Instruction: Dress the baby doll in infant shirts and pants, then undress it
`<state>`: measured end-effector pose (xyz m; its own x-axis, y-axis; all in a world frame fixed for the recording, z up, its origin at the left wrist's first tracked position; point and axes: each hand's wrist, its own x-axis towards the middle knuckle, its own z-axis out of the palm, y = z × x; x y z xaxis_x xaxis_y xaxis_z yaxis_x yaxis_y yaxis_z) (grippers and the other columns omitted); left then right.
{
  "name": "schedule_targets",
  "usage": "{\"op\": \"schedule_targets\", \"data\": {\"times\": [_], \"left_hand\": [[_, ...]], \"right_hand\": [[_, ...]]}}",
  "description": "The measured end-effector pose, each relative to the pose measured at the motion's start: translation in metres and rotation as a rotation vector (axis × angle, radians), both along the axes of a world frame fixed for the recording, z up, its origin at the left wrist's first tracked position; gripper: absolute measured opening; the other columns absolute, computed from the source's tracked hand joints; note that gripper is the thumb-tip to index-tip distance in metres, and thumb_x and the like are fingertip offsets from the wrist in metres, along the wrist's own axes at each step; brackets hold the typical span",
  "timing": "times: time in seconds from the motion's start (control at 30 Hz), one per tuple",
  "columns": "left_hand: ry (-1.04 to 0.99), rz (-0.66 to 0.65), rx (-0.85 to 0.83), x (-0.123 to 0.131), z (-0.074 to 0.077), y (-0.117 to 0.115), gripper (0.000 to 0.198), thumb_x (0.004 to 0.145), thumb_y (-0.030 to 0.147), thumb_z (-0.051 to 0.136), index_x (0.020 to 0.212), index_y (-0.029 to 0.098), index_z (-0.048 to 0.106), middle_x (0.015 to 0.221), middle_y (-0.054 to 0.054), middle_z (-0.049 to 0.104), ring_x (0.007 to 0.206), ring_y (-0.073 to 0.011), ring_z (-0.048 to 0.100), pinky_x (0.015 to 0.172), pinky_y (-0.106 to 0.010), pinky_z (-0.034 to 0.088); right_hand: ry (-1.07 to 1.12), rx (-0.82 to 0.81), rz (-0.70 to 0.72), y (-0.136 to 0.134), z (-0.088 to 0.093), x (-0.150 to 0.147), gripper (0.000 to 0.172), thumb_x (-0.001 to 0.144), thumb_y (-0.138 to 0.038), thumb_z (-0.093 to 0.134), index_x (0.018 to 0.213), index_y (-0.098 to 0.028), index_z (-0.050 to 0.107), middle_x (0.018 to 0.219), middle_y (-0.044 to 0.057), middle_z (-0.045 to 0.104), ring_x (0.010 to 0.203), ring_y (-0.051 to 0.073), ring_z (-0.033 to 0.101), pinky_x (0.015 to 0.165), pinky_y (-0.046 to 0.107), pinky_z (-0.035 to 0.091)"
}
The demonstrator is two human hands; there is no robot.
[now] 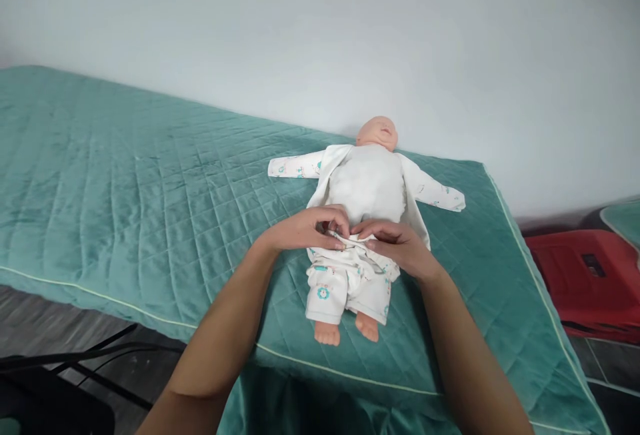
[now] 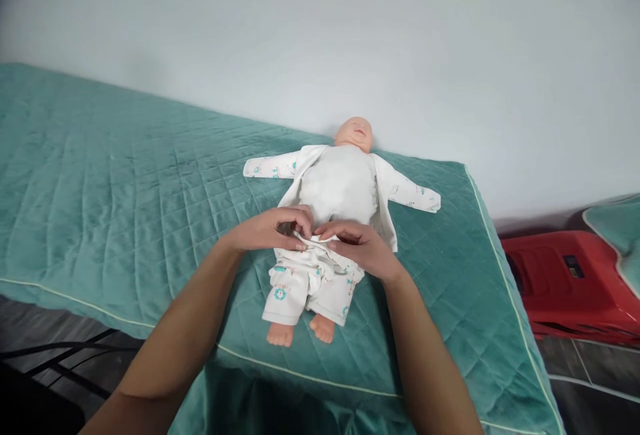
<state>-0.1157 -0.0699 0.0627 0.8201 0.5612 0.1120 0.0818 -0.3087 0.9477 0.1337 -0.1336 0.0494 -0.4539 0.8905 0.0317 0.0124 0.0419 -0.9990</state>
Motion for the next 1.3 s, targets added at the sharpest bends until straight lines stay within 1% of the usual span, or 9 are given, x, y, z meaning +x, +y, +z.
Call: {"op": "schedule_targets", "data": {"times": [0.13,0.27,0.43,0.67,0.83,1.0,1.1,1.2,1.3], "left_hand": [[0.016,-0.032,0.032,0.001,0.002,0.001,0.018,0.081,0.036,0.074,0.090,0.020,0.076,0.098,-0.006,0.064,0.085,-0.0161,0.059,0.074,-0.028,0.047],[-0.047,-0.016,0.032,0.002,-0.003,0.002,0.016,0.085,0.035,0.072,0.087,0.019,0.075,0.092,-0.006,0.067,0.085,-0.0162,0.061,0.079,-0.029,0.048],[-0.093,0.171,-0.020,0.006,-0.013,0.000,0.022,0.087,0.039,0.069,0.089,0.017,0.071,0.085,-0.004,0.067,0.078,-0.0145,0.059,0.072,-0.027,0.046],[-0.194,0.400,-0.084,0.017,-0.023,-0.004,0.031,0.082,0.045,0.073,0.089,0.015,0.069,0.077,-0.001,0.063,0.070,-0.0124,0.055,0.065,-0.025,0.043],[-0.323,0.490,-0.169,0.023,-0.024,-0.005,0.030,0.078,0.042,0.078,0.084,0.015,0.067,0.074,0.001,0.062,0.066,-0.0096,0.053,0.063,-0.022,0.041],[-0.490,0.504,-0.319,0.023,-0.026,-0.005,0.033,0.071,0.040,0.085,0.081,0.015,0.066,0.074,0.001,0.062,0.064,-0.0080,0.053,0.059,-0.020,0.041],[-0.548,0.498,-0.360,0.021,-0.028,-0.005,0.030,0.071,0.037,0.085,0.081,0.015,0.067,0.074,0.001,0.062,0.063,-0.0075,0.053,0.058,-0.019,0.041],[-0.558,0.488,-0.390,0.020,-0.028,-0.004,0.030,0.070,0.037,0.086,0.081,0.015,0.068,0.074,0.001,0.062,0.063,-0.0076,0.054,0.058,-0.019,0.041],[-0.545,0.483,-0.417,0.018,-0.026,-0.004,0.032,0.068,0.038,0.087,0.080,0.015,0.068,0.072,0.001,0.062,0.061,-0.0075,0.053,0.056,-0.019,0.040]], "right_hand": [[-0.017,0.001,0.002,0.000,0.002,-0.002,0.021,0.086,-0.038,0.075,0.101,-0.023,0.076,0.117,0.009,0.073,0.112,0.022,0.067,0.101,0.039,0.051],[-0.081,0.046,0.070,0.000,0.007,-0.004,0.040,0.073,-0.035,0.086,0.108,-0.025,0.071,0.123,0.008,0.068,0.117,0.023,0.063,0.103,0.039,0.049],[-0.273,0.214,0.119,-0.002,0.019,-0.009,0.033,0.078,-0.038,0.082,0.104,-0.024,0.067,0.121,0.007,0.061,0.113,0.024,0.059,0.101,0.039,0.048],[-0.380,0.256,0.180,-0.005,0.029,-0.017,0.023,0.087,-0.038,0.072,0.104,-0.023,0.070,0.119,0.005,0.057,0.117,0.023,0.056,0.102,0.032,0.046],[-0.235,0.179,0.198,-0.001,0.021,-0.010,0.023,0.094,-0.040,0.063,0.103,-0.020,0.070,0.114,0.006,0.059,0.109,0.023,0.057,0.095,0.033,0.050],[-0.119,0.216,0.154,0.000,0.016,0.000,0.018,0.090,-0.035,0.069,0.086,-0.018,0.069,0.103,0.006,0.058,0.098,0.020,0.056,0.085,0.031,0.049],[-0.080,0.104,0.092,-0.004,0.015,0.005,0.015,0.088,-0.034,0.072,0.095,-0.020,0.073,0.097,0.005,0.064,0.090,0.019,0.059,0.078,0.031,0.050],[0.014,-0.030,0.025,-0.008,0.012,0.011,0.026,0.084,-0.032,0.077,0.109,-0.023,0.072,0.096,0.003,0.072,0.084,0.018,0.064,0.074,0.030,0.051],[0.126,-0.093,-0.025,-0.010,0.008,0.013,0.029,0.081,-0.031,0.080,0.108,-0.025,0.072,0.096,0.003,0.075,0.079,0.017,0.067,0.071,0.028,0.051]]}}
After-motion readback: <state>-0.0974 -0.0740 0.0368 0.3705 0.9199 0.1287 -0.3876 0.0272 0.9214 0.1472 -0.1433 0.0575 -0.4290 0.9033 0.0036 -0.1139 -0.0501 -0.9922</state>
